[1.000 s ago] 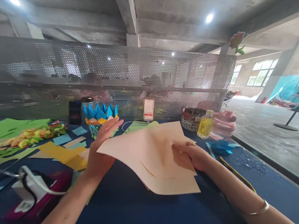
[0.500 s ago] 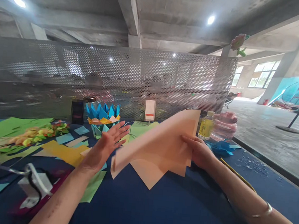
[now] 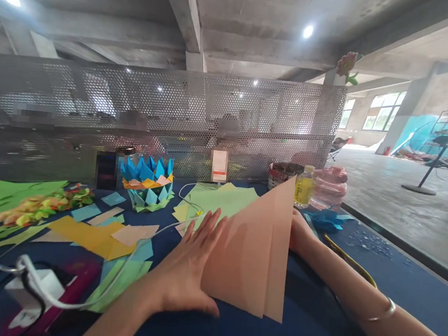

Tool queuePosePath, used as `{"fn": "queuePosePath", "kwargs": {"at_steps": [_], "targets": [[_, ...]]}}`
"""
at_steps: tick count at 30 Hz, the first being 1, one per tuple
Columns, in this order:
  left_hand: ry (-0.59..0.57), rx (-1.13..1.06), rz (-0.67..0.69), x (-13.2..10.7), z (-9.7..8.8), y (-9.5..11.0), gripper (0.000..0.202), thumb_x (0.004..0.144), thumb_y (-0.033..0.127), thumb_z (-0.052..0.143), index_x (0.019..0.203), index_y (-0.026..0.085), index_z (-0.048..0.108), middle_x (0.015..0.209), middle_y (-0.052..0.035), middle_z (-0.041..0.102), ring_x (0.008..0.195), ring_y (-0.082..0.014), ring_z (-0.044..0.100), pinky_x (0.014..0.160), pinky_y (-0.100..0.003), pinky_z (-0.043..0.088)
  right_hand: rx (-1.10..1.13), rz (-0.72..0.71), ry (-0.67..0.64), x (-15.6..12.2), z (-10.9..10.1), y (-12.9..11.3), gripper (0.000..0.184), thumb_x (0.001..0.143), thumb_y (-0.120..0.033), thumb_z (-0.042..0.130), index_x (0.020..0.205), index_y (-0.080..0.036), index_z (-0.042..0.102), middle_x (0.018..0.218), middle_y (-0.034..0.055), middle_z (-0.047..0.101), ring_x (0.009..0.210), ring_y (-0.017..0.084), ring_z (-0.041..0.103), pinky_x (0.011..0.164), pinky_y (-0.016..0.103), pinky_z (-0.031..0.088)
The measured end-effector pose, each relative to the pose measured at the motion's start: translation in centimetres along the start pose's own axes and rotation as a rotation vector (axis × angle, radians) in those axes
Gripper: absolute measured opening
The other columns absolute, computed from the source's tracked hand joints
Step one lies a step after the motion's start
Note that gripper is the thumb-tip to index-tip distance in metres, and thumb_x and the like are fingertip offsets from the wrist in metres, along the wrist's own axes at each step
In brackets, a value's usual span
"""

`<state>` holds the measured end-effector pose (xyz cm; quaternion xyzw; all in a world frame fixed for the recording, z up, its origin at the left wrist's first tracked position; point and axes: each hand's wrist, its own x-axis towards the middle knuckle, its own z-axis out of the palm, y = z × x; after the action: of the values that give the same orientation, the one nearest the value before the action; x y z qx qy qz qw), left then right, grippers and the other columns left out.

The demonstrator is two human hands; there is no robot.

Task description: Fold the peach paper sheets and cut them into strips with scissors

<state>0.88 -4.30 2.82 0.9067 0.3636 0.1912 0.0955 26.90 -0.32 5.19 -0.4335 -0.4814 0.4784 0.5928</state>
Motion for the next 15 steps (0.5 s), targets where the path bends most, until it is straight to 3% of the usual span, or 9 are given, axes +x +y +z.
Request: {"fn": "queuePosePath", "kwargs": {"at_steps": [5,8,12,15], "targets": [[0.027,-0.001,0.043,0.1,1.4,1.1,0.135,0.054,0.052,0.077,0.143,0.029,-0.021,0.156,-0.0077,-0.010,0.141,-0.0318,-0.007,0.113,-0.057,0.001,0.055,0.016,0.030,-0.5,0.4,-0.2,0.016,0.049,-0.021,0.073,0.062,-0.020,0.065,0.060,0.0028,0.068,0.057,0.020,0.062,0.057,0.032,0.052],[0.065,-0.038,0.069,0.1,1.8,1.7,0.135,0.054,0.055,0.076,0.143,0.028,-0.022,0.156,-0.0080,-0.006,0.142,-0.0321,-0.005,0.113,-0.057,0.002,0.030,-0.037,0.045,-0.8,0.9,-0.4,0.015,0.050,-0.020,0.073,0.064,-0.020,0.064,0.065,0.0031,0.069,0.062,0.021,0.063,0.059,0.033,0.052],[0.131,-0.075,0.076,0.3,2.0,2.3,0.136,0.054,0.058,0.076,0.143,0.029,-0.023,0.156,-0.0092,-0.006,0.142,-0.0328,-0.003,0.112,-0.059,0.003,-0.222,-0.227,0.035,-0.5,1.8,-1.7,0.012,0.061,-0.028,0.067,0.068,-0.019,0.065,0.069,0.0024,0.070,0.071,0.023,0.064,0.061,0.032,0.050],[0.242,-0.137,-0.007,0.4,1.8,2.0,0.135,0.055,0.056,0.077,0.142,0.031,-0.023,0.156,-0.0095,-0.008,0.141,-0.0346,-0.004,0.111,-0.061,0.002,-0.534,-0.336,0.001,0.8,3.1,-4.3,0.013,0.067,-0.029,0.061,0.070,-0.017,0.065,0.062,0.0004,0.064,0.070,0.020,0.061,0.058,0.028,0.047]]}}
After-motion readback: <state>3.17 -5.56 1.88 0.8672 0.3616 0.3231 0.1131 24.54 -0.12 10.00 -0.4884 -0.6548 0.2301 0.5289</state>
